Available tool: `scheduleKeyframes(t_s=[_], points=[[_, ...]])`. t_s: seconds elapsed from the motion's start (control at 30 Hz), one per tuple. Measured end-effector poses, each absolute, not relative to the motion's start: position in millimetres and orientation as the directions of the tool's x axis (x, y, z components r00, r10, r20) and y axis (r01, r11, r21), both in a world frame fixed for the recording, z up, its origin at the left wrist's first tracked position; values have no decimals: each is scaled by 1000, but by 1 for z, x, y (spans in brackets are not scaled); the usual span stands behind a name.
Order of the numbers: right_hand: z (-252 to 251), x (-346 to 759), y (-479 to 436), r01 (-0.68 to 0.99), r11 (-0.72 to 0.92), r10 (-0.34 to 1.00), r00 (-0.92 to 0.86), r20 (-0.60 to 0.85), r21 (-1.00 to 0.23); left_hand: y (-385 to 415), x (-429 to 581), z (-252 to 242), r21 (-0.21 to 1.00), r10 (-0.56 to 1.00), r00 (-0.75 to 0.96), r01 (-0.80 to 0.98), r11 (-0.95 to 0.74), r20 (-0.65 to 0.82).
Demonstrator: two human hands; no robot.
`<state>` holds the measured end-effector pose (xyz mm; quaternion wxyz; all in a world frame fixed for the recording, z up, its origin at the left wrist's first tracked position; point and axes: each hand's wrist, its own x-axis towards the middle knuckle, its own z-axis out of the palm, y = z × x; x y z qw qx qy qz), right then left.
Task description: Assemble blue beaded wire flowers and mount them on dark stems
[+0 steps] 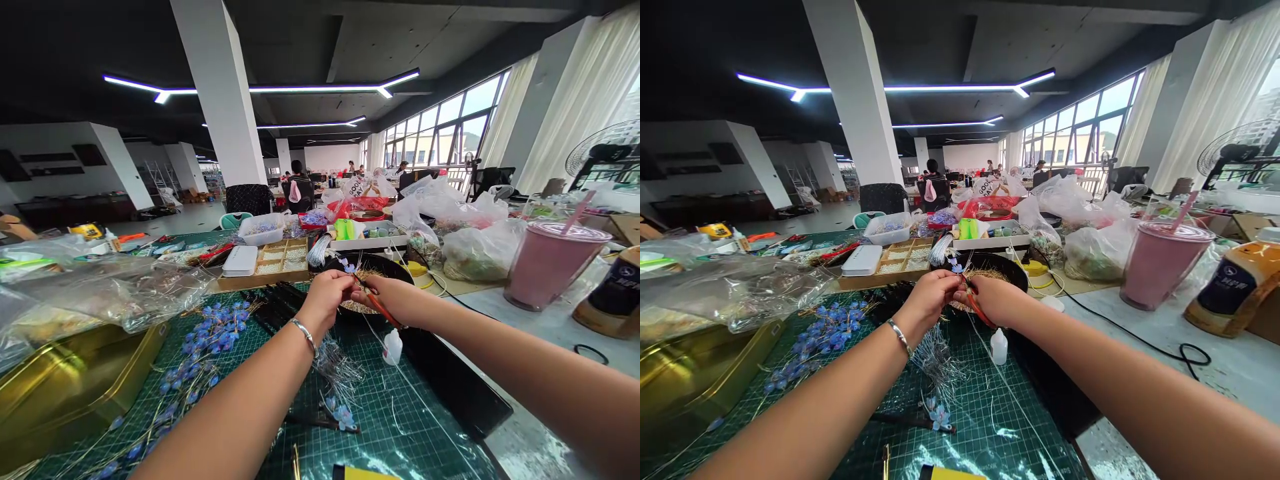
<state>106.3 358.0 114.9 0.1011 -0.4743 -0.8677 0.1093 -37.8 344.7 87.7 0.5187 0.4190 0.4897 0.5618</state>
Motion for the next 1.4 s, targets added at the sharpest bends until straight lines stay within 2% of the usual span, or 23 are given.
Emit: scheduleKeyframes(t_s=[0.1, 0.5, 0.6, 0.83, 1.03, 1.23, 1.4], points=[[116, 104, 358, 812, 515, 846, -533, 13, -274, 348, -39, 85, 983, 994, -100, -183, 22, -40], [125, 117, 351, 850, 443, 880, -473, -44, -285, 343, -45, 81, 982, 995, -83, -186, 44, -60], [129, 132, 341, 846, 443, 884, -467, -10, -298, 328, -52, 86, 982, 998, -51, -186, 27, -37], [138, 135, 300, 704, 599, 786, -607, 115, -380, 298, -55, 106, 976, 997, 42, -208, -60, 70], [140, 127, 286, 667, 587, 789, -598, 141, -458, 290, -47, 113, 972, 989, 109, -224, -72, 99], [138, 130, 294, 672, 601, 789, -584, 191, -432, 296, -42, 112, 970, 989, 114, -234, -62, 91], [128, 130, 318, 685, 609, 784, -596, 172, -400, 312, -40, 107, 975, 993, 106, -221, -21, 46]])
